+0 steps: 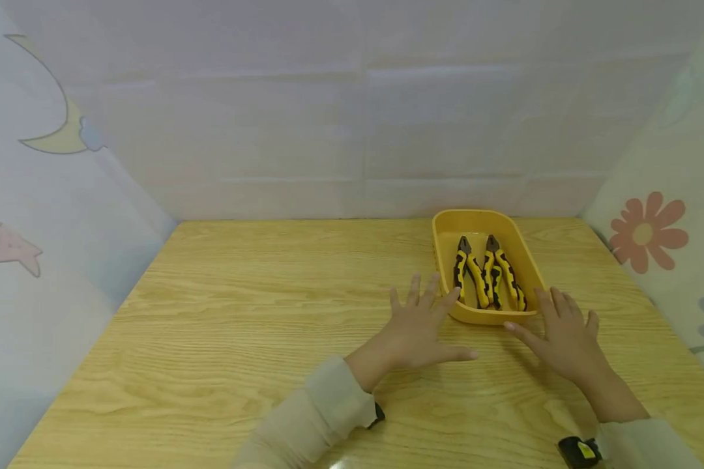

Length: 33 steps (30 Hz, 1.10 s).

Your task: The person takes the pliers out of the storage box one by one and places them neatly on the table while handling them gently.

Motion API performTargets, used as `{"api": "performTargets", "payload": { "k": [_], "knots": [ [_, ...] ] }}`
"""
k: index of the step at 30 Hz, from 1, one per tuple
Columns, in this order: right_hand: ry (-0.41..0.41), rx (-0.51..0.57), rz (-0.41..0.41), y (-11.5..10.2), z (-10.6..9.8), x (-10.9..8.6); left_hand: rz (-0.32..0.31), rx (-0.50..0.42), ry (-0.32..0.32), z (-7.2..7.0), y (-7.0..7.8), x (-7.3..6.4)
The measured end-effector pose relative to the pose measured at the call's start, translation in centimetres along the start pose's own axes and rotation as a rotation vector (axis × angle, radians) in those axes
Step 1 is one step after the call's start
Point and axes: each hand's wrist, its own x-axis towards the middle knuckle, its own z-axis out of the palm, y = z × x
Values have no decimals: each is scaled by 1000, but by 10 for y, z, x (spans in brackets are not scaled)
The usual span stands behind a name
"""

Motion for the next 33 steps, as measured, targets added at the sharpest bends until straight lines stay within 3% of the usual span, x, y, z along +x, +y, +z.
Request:
{"api": "performTargets", "payload": {
  "k": [21, 33],
  "knots": [
    [21, 52, -35, 7, 5, 3, 3, -17, -30, -2, 15, 20],
    [46, 64, -16, 5, 5, 8, 13, 11, -38, -2, 18, 32]
  ]
}}
